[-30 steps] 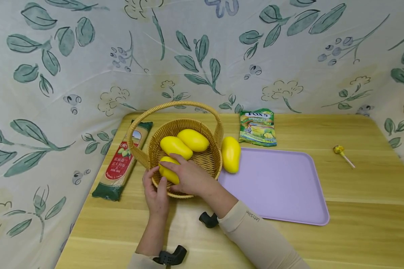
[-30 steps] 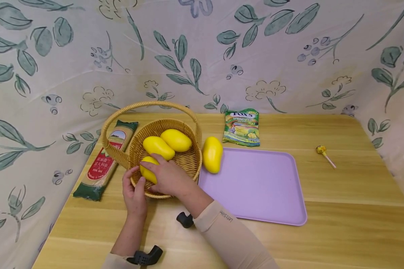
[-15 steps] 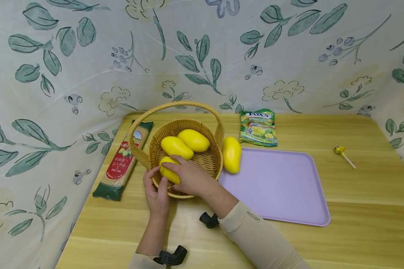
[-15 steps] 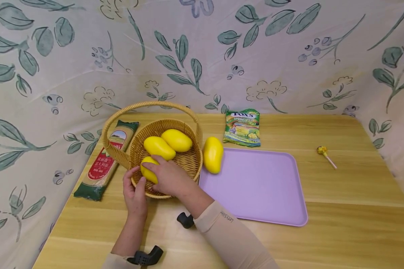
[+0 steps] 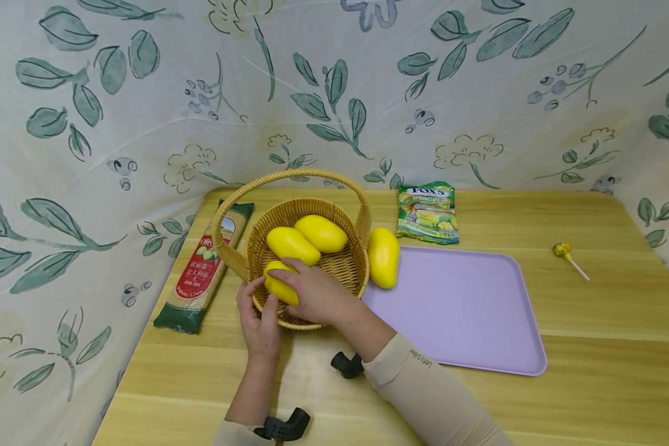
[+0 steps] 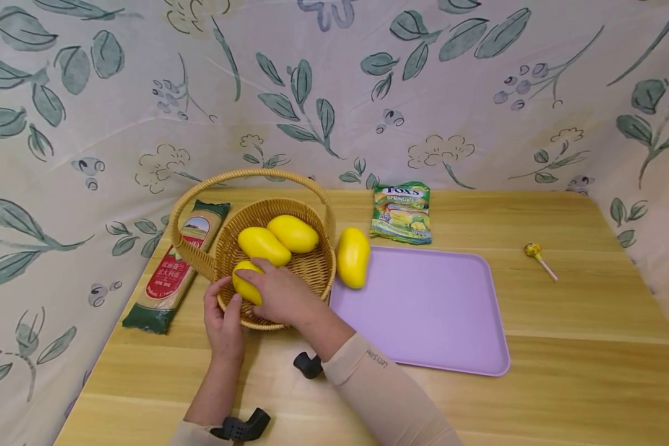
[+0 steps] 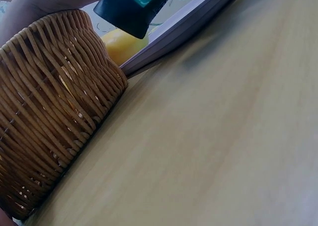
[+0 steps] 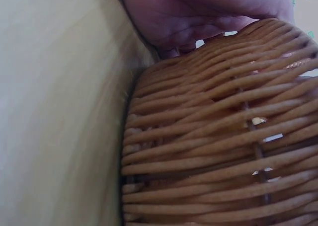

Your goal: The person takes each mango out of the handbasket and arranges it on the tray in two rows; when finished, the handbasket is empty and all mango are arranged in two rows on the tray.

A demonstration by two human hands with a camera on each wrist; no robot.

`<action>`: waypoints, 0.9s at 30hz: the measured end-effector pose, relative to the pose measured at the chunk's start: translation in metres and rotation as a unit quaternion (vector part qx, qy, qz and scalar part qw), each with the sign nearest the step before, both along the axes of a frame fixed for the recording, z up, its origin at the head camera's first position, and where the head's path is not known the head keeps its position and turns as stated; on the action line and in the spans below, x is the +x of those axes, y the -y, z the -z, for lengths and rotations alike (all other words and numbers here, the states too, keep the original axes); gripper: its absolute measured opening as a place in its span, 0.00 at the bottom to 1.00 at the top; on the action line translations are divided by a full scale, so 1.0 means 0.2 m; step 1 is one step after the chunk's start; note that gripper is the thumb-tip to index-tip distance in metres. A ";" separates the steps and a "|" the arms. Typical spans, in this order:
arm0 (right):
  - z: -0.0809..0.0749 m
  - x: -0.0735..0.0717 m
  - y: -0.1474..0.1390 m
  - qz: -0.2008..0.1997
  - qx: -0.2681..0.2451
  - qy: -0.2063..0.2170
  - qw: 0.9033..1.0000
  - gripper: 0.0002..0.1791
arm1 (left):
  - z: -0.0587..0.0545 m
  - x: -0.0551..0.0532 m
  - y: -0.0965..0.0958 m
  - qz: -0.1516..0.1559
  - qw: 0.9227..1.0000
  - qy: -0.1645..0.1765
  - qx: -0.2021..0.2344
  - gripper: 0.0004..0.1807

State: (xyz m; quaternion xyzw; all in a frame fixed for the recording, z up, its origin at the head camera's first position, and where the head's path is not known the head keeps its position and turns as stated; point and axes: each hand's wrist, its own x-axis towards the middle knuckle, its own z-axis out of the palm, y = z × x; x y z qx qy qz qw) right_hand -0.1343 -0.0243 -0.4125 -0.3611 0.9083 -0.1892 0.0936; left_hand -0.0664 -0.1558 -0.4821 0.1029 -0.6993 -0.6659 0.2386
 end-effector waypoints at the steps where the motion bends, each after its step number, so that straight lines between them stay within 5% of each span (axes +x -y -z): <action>1: -0.01 0.00 0.00 0.001 -0.006 0.003 1.000 0.42 | 0.00 0.00 0.00 -0.001 1.000 0.000 0.000 0.20; 9: -0.09 0.02 -0.08 0.027 -0.066 0.017 0.997 0.42 | 0.01 0.00 0.00 0.003 1.000 -0.008 0.004 0.20; 17: -0.19 0.09 -0.19 0.075 -0.144 -0.025 0.986 0.41 | 0.01 -0.01 0.00 0.014 1.000 -0.004 0.011 0.21; 27: -0.25 0.24 -0.34 0.057 -0.181 -0.016 0.982 0.39 | 0.01 -0.01 0.00 0.011 1.000 -0.010 0.012 0.21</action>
